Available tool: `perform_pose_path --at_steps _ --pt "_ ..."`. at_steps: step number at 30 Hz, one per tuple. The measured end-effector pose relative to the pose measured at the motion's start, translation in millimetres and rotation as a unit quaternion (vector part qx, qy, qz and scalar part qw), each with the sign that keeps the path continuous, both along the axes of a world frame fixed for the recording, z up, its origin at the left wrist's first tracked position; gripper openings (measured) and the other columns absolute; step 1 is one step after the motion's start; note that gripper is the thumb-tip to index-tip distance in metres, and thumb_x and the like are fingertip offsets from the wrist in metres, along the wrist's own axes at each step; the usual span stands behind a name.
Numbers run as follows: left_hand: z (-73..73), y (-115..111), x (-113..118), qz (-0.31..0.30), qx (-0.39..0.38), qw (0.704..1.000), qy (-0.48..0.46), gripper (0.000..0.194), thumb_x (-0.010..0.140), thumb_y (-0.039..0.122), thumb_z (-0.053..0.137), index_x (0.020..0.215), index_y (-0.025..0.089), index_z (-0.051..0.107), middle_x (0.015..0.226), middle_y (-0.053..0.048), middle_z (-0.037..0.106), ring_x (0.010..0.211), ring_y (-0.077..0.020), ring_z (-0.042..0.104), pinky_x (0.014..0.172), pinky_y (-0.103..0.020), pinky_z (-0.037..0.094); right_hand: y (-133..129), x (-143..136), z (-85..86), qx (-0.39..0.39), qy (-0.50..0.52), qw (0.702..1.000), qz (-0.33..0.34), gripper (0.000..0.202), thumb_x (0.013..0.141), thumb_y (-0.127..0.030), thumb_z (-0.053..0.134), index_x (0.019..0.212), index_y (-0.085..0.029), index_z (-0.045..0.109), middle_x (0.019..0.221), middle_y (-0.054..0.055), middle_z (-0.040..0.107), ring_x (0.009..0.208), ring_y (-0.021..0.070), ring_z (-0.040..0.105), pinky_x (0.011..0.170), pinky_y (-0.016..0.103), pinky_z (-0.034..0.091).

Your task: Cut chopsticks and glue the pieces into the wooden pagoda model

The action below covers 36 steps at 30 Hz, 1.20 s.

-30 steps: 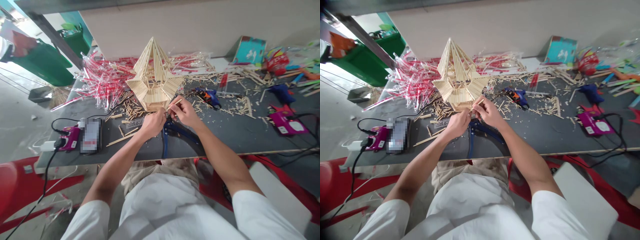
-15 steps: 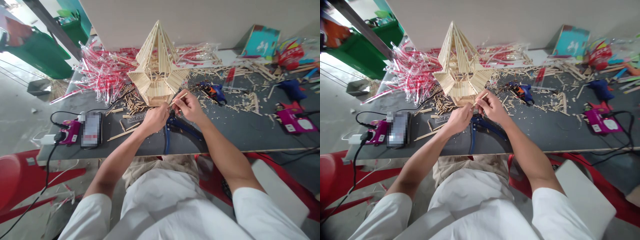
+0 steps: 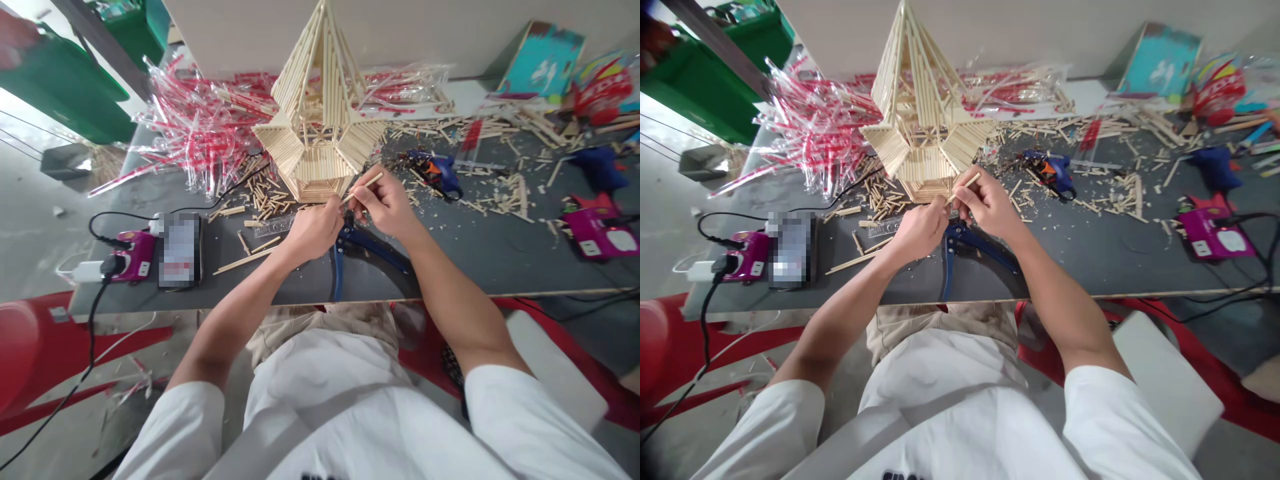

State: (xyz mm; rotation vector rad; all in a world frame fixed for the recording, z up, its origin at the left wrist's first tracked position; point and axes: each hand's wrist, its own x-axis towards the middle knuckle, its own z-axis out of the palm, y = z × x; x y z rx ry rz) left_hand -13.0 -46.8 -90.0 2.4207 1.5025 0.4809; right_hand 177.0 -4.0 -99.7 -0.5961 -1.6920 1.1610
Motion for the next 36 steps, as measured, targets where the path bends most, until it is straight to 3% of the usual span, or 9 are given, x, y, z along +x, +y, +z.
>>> perform_pose_path --at_steps 10,19,36 --pt "-0.1 3.0 -4.1 -0.028 -0.006 0.997 -0.074 0.021 0.104 0.027 0.033 0.103 0.02 0.052 0.082 -0.005 0.066 0.069 -0.0188 0.061 0.061 -0.03 0.033 -0.8 0.0 0.7 -0.003 -0.006 1.0 -0.009 0.03 0.098 -0.052 0.066 0.096 -0.024 0.054 0.073 -0.003 0.063 0.052 0.0096 0.057 0.041 0.023 0.047" --pt "0.7 2.6 -3.1 -0.028 -0.021 0.997 -0.072 0.022 0.105 0.028 0.032 0.102 0.019 0.052 0.081 -0.005 0.066 0.068 -0.0189 0.06 0.061 -0.03 0.034 -2.7 0.3 2.0 -0.018 -0.01 1.0 -0.014 0.038 0.094 -0.062 0.065 0.096 -0.025 0.055 0.074 -0.001 0.063 0.052 0.0106 0.056 0.041 0.025 0.047" --pt "4.4 2.4 -3.5 -0.026 -0.018 0.995 -0.09 0.019 0.104 0.026 0.034 0.1 0.02 0.051 0.078 -0.004 0.061 0.07 -0.0198 0.059 0.066 -0.031 0.038 -2.1 -0.2 3.5 -0.02 -0.002 1.0 -0.013 0.036 0.096 -0.059 0.065 0.095 -0.024 0.055 0.073 -0.001 0.063 0.052 0.0099 0.055 0.042 0.024 0.047"
